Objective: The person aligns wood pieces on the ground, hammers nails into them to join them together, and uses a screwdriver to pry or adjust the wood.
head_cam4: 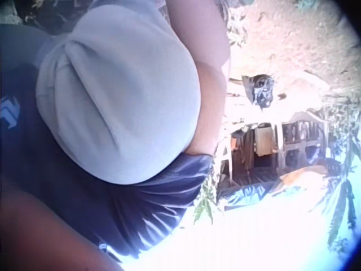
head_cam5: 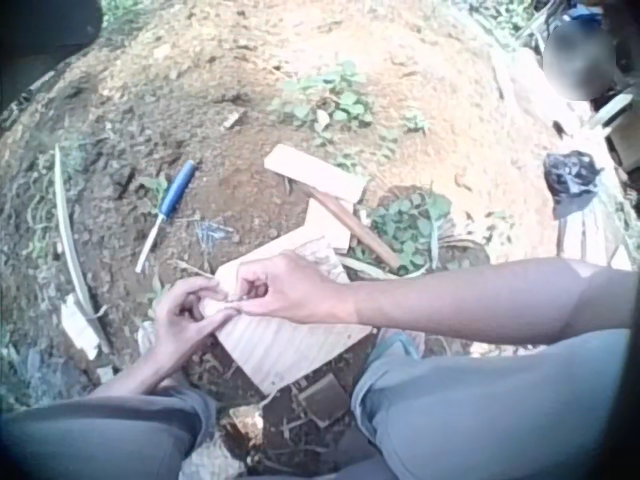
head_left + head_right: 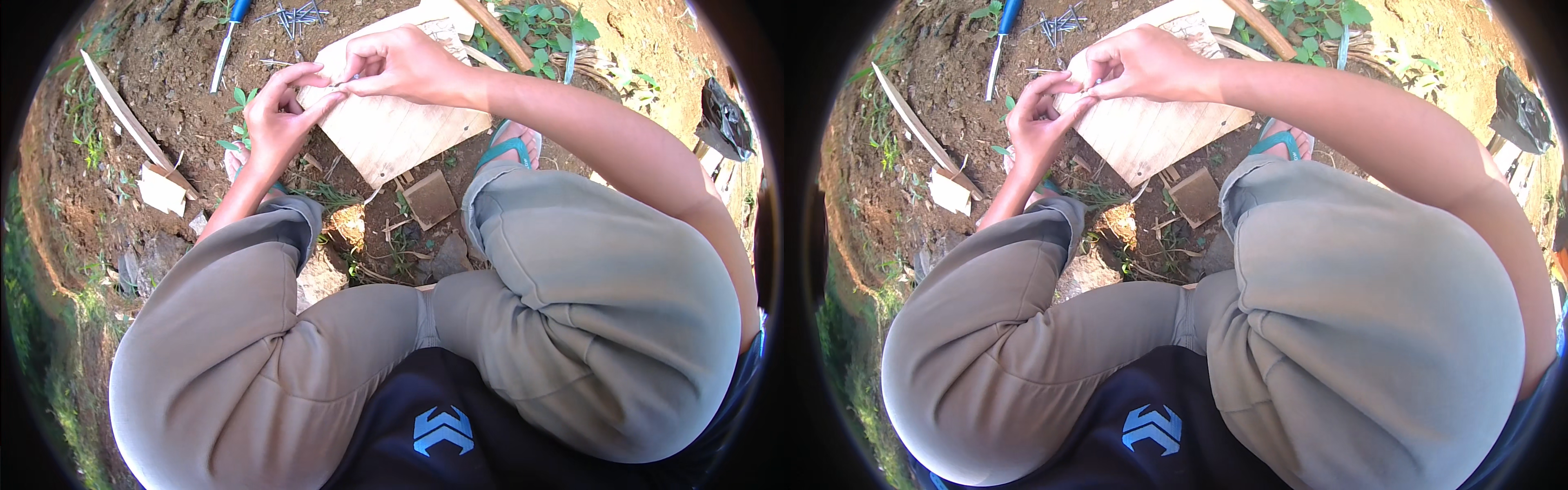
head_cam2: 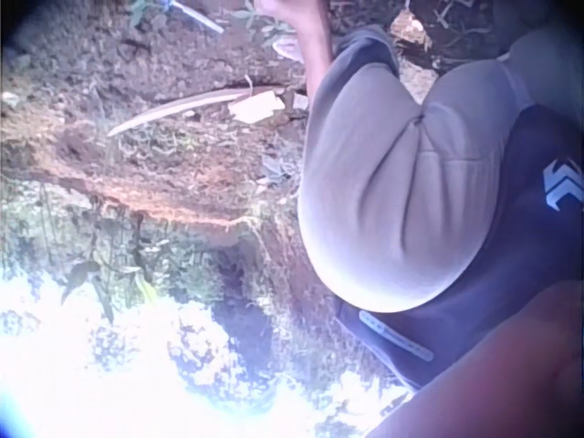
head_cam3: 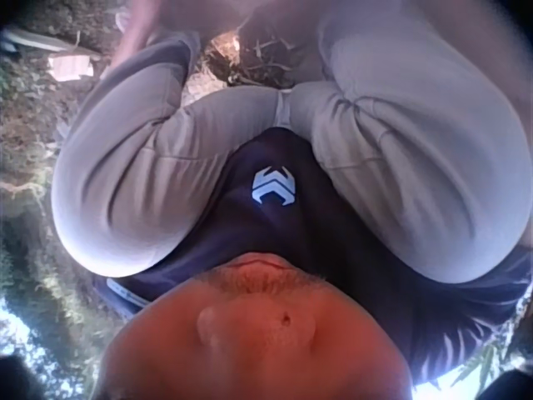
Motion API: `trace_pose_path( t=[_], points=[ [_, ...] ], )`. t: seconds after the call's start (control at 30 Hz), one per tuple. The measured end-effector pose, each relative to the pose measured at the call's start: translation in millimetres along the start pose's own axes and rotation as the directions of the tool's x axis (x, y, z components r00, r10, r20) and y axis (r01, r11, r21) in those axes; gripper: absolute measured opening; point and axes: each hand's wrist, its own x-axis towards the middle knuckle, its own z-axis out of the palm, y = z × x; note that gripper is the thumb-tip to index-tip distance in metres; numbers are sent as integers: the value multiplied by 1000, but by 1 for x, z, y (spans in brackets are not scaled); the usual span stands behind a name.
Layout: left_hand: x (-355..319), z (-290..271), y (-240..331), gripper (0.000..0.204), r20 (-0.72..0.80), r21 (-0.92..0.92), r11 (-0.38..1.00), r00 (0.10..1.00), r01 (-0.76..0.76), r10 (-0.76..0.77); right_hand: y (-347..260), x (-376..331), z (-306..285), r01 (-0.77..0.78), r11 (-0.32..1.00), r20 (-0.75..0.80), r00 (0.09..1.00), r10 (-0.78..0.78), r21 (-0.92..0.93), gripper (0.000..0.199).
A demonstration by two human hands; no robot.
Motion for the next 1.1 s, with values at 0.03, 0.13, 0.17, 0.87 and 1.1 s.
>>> trace_pose_path(
  t=[0.03,0.13,0.17,0.87,1.1],
  points=[
    [-1,-1,0,48,-1,-1,1000,1000,0,0,-1,0,2,-23,1000,-2,1000,23,4,18],
    [0,-1,1,47,2,-16,1000,1000,3,-3,-1,0,3,-38,999,-23,999,38,-20,21],
    [0,0,1,47,1,-31,999,1000,10,-10,-2,-1,2,-33,999,-30,999,32,-36,21],
    [3,-8,-3,54,14,34,997,997,-71,71,-2,-23,-28,-211,975,-96,974,205,-64,9],
    [3,-8,1,49,4,13,1000,1000,-28,27,-2,-38,-44,-281,957,-138,953,269,-74,12]
  ],
)
